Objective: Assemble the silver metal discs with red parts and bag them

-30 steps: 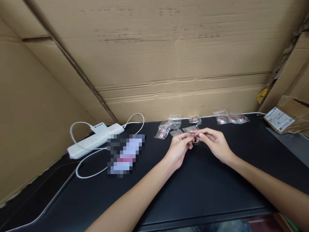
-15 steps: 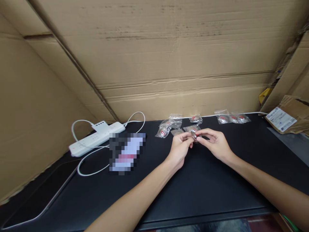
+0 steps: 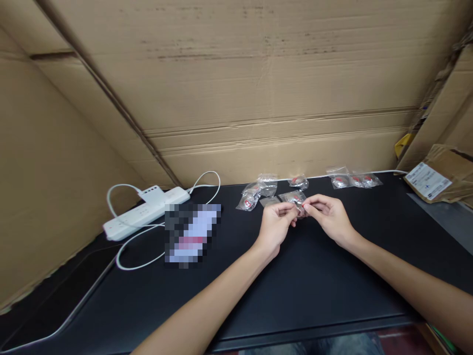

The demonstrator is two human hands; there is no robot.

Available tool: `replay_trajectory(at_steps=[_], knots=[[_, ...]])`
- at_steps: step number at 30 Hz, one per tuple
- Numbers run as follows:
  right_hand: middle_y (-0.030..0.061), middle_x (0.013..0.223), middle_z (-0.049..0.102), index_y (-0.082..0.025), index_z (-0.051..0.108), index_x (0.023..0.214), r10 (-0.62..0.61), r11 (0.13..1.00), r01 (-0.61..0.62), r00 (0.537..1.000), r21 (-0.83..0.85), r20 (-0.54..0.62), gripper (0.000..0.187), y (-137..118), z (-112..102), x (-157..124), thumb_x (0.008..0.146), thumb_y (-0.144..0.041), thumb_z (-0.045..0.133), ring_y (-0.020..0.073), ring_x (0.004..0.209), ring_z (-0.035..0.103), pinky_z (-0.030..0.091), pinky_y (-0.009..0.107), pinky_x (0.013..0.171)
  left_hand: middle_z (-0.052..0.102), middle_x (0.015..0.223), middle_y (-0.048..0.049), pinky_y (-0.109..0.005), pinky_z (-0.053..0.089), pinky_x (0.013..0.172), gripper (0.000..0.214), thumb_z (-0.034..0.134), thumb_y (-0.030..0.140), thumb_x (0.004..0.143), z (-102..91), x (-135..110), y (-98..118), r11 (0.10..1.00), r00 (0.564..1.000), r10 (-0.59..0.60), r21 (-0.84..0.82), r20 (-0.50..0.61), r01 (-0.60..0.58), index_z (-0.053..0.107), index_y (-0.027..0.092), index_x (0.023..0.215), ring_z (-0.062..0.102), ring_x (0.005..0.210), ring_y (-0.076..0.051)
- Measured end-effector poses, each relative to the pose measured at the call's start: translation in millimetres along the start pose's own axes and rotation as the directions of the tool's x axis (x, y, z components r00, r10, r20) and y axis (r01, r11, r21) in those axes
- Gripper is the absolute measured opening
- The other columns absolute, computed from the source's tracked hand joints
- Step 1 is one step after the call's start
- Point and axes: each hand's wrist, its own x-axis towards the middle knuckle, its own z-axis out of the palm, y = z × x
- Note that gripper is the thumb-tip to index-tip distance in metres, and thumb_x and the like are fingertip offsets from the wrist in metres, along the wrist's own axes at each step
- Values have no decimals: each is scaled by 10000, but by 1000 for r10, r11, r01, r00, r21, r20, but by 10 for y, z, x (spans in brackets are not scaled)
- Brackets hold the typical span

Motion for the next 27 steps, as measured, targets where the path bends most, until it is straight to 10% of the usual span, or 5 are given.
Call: replay_trajectory(at_steps=[6, 10, 16, 27], knots=[[24, 785, 690, -193, 661, 823, 36, 998, -35, 999, 45, -31, 254, -8, 13, -7, 801, -435, 737, 178, 694, 688, 595, 336, 708, 678, 908, -84, -274, 521, 680, 299, 736, 359, 804, 29, -5, 37, 997, 999, 35, -66, 5, -35, 701, 128, 990, 627, 776, -153], [30, 832, 692, -188, 669, 821, 58, 997, -56, 997, 43, -48, 248, -29, 0, -12, 772, -411, 764, 180, 774, 674, 557, 310, 747, 624, 1172, -98, -306, 558, 730, 581, 802, 332, 747, 40, -36, 20, 955, 979, 203, 223, 2, -198, 591, 215, 1275, 635, 881, -171], [39, 847, 688, -182, 694, 807, 137, 984, -132, 990, 117, -36, 262, -55, 17, -37, 739, -414, 797, 191, 833, 661, 522, 327, 812, 690, 1077, -52, -318, 551, 756, 257, 711, 257, 839, 22, -93, 81, 751, 924, 346, 543, 163, -377, 701, 220, 1093, 656, 875, -178], [17, 824, 685, -186, 677, 773, 297, 889, -272, 955, 369, -12, 248, -103, 14, -31, 690, -349, 845, 174, 783, 673, 527, 352, 815, 692, 1145, -74, -432, 519, 931, 297, 692, 272, 852, 36, -108, 132, 607, 903, 389, 686, 184, -401, 640, 197, 1135, 652, 1014, -234]])
